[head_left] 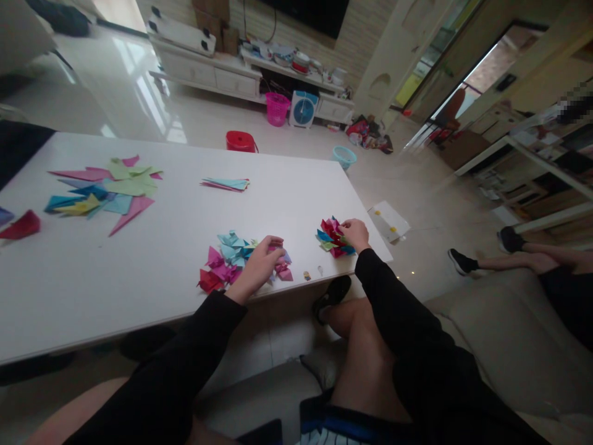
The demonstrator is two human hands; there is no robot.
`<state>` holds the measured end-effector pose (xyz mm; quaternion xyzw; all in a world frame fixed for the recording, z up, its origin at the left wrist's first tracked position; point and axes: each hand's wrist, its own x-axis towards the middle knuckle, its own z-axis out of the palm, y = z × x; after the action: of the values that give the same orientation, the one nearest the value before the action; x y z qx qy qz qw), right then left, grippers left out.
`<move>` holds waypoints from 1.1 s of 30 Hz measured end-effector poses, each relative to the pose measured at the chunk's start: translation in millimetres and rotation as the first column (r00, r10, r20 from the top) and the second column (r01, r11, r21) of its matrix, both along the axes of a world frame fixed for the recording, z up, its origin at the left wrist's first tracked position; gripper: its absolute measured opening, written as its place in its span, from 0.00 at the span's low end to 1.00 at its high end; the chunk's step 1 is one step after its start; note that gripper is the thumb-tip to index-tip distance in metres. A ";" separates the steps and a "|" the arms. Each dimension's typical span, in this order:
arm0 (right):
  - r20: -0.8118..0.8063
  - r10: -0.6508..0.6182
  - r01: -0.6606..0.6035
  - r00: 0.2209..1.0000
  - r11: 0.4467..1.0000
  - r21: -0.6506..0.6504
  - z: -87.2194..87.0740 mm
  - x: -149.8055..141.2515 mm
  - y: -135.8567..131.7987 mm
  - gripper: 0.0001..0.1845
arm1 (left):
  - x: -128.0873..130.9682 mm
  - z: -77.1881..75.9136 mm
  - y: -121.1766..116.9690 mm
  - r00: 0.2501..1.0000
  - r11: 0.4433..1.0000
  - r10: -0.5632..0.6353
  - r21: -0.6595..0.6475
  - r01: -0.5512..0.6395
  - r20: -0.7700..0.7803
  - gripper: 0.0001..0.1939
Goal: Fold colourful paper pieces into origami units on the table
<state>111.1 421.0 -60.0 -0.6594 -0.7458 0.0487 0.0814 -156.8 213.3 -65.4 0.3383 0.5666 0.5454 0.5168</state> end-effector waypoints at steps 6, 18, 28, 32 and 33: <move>0.035 -0.025 0.025 0.999 1.000 -0.004 -17.8 2.9 11.8 0.14 | -3.3 -4.6 -1.6 0.999 1.000 -0.003 -0.005 0.003 -0.043 0.16; -0.096 -0.051 0.065 0.994 0.987 0.145 -5.3 1.5 16.3 0.12 | -10.1 13.9 -8.0 0.999 0.999 -0.004 -0.050 0.002 -0.035 0.14; -0.302 0.311 -0.200 0.901 0.917 0.346 28.0 -59.8 -33.1 0.08 | -31.4 13.3 -5.1 0.985 0.999 0.051 0.022 -0.048 -0.163 0.12; -0.231 0.624 -0.531 0.747 0.768 0.358 28.3 -96.4 -78.0 0.06 | -75.8 13.6 -0.2 0.941 0.971 0.238 0.065 -0.229 -0.239 0.14; -0.227 0.676 -0.593 0.701 0.729 0.341 27.9 -102.6 -87.5 0.06 | -91.7 12.9 0.0 0.922 0.955 0.297 0.071 -0.289 -0.250 0.14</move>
<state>8.5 333.4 -32.1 -0.3256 -0.9028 0.0943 0.2647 -248.5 213.3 -52.5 0.3261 0.6641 0.5771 0.3458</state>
